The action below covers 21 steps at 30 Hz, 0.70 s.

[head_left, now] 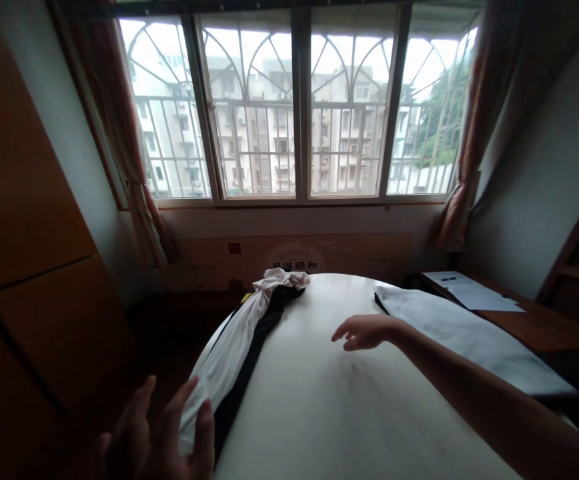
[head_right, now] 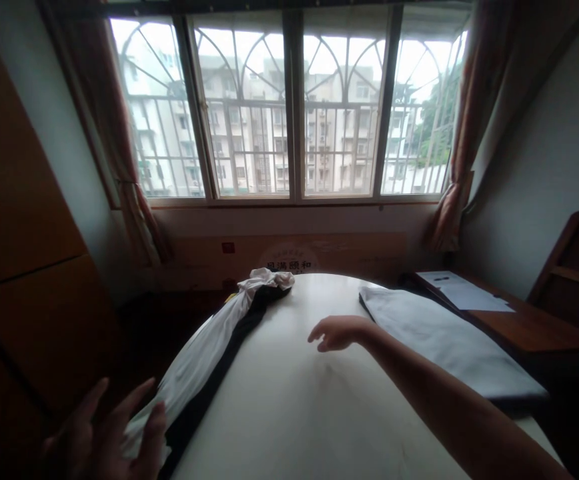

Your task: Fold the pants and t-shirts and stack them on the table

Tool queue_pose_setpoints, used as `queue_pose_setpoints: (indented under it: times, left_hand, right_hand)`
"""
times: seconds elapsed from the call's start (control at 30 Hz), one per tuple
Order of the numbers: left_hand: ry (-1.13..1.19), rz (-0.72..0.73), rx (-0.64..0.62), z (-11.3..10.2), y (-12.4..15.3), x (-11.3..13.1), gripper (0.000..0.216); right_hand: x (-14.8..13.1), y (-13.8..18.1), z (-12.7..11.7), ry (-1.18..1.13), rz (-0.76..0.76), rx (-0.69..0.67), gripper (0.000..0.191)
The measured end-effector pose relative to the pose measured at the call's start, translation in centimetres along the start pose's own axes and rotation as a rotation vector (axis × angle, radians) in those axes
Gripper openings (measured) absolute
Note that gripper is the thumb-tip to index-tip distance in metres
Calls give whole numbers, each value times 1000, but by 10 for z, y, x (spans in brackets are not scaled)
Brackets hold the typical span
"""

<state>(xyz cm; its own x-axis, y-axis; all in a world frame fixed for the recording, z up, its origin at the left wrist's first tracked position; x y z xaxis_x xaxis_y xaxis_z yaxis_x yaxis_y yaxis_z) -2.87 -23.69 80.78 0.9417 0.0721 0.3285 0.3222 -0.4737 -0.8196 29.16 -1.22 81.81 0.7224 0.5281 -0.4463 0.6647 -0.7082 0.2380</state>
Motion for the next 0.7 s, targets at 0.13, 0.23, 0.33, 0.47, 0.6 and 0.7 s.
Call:
queue_pose_setpoints:
  times: [0.13, 0.23, 0.33, 0.47, 0.6, 0.7]
  left_hand:
    - [212, 42, 79, -23, -33, 44, 29]
    - [417, 156, -3, -14, -56, 84, 23]
    - [621, 220, -260, 22, -65, 121, 20]
    - [603, 323, -553, 86, -40, 147, 20]
    - [509, 385, -673, 128, -2, 142, 21]
    - [540, 348, -721, 136, 9, 135, 21]
  right_hand:
    - [32, 75, 2, -134, 211, 189, 37]
    - [63, 113, 10, 68, 408, 473, 25]
    - [87, 133, 25, 89, 563, 544, 30]
    - [105, 135, 46, 22, 648, 587, 39]
    - [119, 127, 57, 44, 705, 699, 28]
    - [129, 124, 59, 2, 706, 787, 23]
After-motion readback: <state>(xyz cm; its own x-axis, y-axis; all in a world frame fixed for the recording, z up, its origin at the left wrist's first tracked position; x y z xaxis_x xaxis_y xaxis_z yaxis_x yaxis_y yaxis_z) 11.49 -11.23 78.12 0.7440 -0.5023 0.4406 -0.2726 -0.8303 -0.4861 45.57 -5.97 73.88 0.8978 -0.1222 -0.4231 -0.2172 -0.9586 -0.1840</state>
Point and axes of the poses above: each hand's wrist, its own y-axis away from the middle knuckle, its own z-axis out of the palm, x = y × z, the point moved 1 cm from there along -y, towards the middle knuckle, and after that the axes turned 1 degree about -z, right-handed, at the moved point
